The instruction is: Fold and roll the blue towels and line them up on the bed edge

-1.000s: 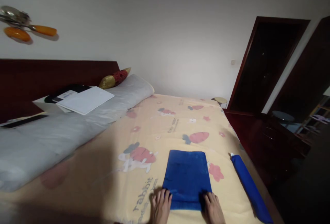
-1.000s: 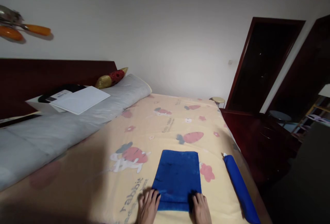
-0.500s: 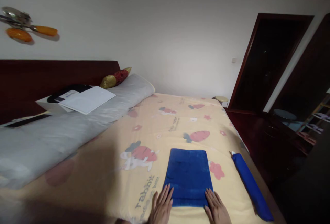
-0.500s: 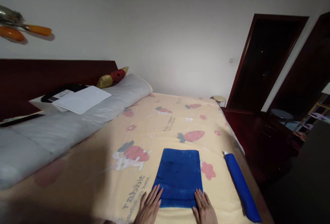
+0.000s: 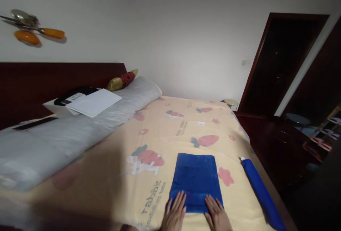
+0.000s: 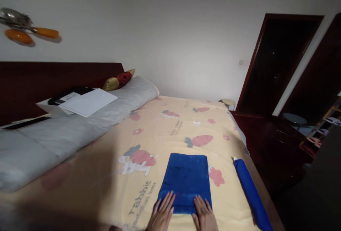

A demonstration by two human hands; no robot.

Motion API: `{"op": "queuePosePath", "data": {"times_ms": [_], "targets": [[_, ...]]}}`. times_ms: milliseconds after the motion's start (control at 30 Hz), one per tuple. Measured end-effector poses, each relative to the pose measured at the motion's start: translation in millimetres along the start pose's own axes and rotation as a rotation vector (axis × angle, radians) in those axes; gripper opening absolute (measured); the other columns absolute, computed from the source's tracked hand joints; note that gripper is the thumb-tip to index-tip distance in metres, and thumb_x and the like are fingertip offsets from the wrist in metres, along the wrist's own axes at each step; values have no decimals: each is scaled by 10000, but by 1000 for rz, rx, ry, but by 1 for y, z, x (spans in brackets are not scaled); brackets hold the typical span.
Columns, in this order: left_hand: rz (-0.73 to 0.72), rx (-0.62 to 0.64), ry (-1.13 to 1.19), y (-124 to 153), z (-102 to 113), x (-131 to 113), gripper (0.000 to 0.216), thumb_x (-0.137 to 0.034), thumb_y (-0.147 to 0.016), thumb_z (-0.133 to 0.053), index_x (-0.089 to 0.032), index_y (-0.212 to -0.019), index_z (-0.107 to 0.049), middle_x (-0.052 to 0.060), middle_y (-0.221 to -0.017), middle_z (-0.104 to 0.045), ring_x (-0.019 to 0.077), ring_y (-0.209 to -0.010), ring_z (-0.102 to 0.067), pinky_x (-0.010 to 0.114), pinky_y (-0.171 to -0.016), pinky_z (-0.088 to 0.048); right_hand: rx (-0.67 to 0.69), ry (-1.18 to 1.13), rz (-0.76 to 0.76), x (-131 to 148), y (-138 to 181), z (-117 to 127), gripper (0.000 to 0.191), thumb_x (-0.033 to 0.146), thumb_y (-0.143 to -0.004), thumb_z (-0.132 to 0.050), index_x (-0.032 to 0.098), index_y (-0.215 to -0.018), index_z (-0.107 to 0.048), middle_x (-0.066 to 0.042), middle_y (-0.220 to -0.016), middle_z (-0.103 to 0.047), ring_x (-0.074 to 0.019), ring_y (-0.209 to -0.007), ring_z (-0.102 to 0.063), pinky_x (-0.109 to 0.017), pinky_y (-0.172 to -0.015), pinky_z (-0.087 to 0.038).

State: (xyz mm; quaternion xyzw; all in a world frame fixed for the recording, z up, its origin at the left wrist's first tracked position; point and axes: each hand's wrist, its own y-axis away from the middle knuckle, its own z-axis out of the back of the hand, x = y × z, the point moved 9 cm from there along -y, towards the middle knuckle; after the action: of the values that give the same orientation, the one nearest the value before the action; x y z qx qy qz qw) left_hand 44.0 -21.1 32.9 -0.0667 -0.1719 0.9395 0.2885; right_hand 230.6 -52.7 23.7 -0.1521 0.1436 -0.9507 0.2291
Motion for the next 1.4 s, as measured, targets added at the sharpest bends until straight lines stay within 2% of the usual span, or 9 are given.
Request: {"op": "queuePosePath", "data": {"times_ms": [67, 167, 267, 400, 600, 767, 900, 1133, 1400], "targets": [[137, 8, -35, 7, 0, 28, 542, -287, -951, -353, -325, -1474, -216, -9, -1485, -410, 165, -1322, -460, 415, -1043, -455, -17, 46, -39, -22, 11, 8, 569, 389, -946, -459, 263, -1477, -297, -46, -1458, -411, -252, -1310, -448, -421, -1049, -448], [222, -22, -75, 12, 2, 41, 489, -290, -945, -366, -347, -1430, -344, 6, -1464, -450, 197, -1313, -473, 485, -1067, -404, -78, 142, -42, -30, 17, 15, 583, 393, -933, -476, 209, -1467, -330, -87, -1449, -419, -281, -1299, -462, -441, -1027, -459], [112, -108, -84, 10, 7, 16, 447, -264, -938, -395, -335, -1375, -458, 9, -1415, -522, 188, -1282, -505, 412, -1030, -440, -91, 198, 66, -10, 13, 11, 537, 271, -919, -463, 211, -1446, -379, -83, -1444, -426, -265, -1272, -498, -396, -1000, -468], [-134, -166, -30, 13, 4, -35, 410, -221, -901, -453, -302, -1290, -554, -20, -1273, -644, 150, -1162, -593, 267, -963, -492, 18, 148, 147, 17, 7, -7, 575, 175, -848, -490, 272, -1412, -427, -38, -1370, -537, -243, -1140, -603, -360, -943, -481], [-91, -115, -5, 7, -12, -51, 438, -135, -845, -467, -263, -1250, -572, -16, -1178, -688, 160, -1062, -634, 257, -903, -534, 83, 156, 24, 25, -4, -27, 515, 149, -760, -541, 214, -1270, -572, -85, -1193, -667, -292, -1052, -632, -393, -896, -470], [13, 156, 123, -7, -25, -41, 496, -75, -811, -459, -320, -1224, -581, -14, -1214, -657, 186, -1121, -602, 343, -982, -506, 49, 144, -79, 22, -16, -25, 312, 202, -829, -538, 258, -1126, -613, -55, -1155, -673, -277, -1077, -608, -393, -917, -432], [61, 308, 207, -9, -20, -29, 561, -37, -794, -424, -351, -1233, -575, -12, -1269, -620, 209, -1218, -541, 418, -1066, -441, -15, 153, -14, 21, -17, -14, 235, 208, -837, -566, 267, -1061, -605, -10, -1059, -689, -247, -1015, -612, -356, -882, -424], [93, 180, 318, -1, 22, 19, 585, 22, -763, -430, -369, -1143, -640, -24, -1049, -665, 153, -1020, -598, 281, -905, -501, -89, 214, 135, 3, 11, 19, 152, 229, -886, -522, 252, -1017, -595, -5, -993, -672, -200, -909, -596, -303, -805, -413], [186, 189, 289, -4, 39, 43, 473, -10, -720, -473, -337, -983, -692, -33, -981, -691, 171, -1029, -581, 370, -988, -411, 12, 205, -16, -17, 9, 29, 94, 167, -801, -542, 235, -772, -599, -2, -794, -651, -207, -786, -596, -321, -739, -399]]}}
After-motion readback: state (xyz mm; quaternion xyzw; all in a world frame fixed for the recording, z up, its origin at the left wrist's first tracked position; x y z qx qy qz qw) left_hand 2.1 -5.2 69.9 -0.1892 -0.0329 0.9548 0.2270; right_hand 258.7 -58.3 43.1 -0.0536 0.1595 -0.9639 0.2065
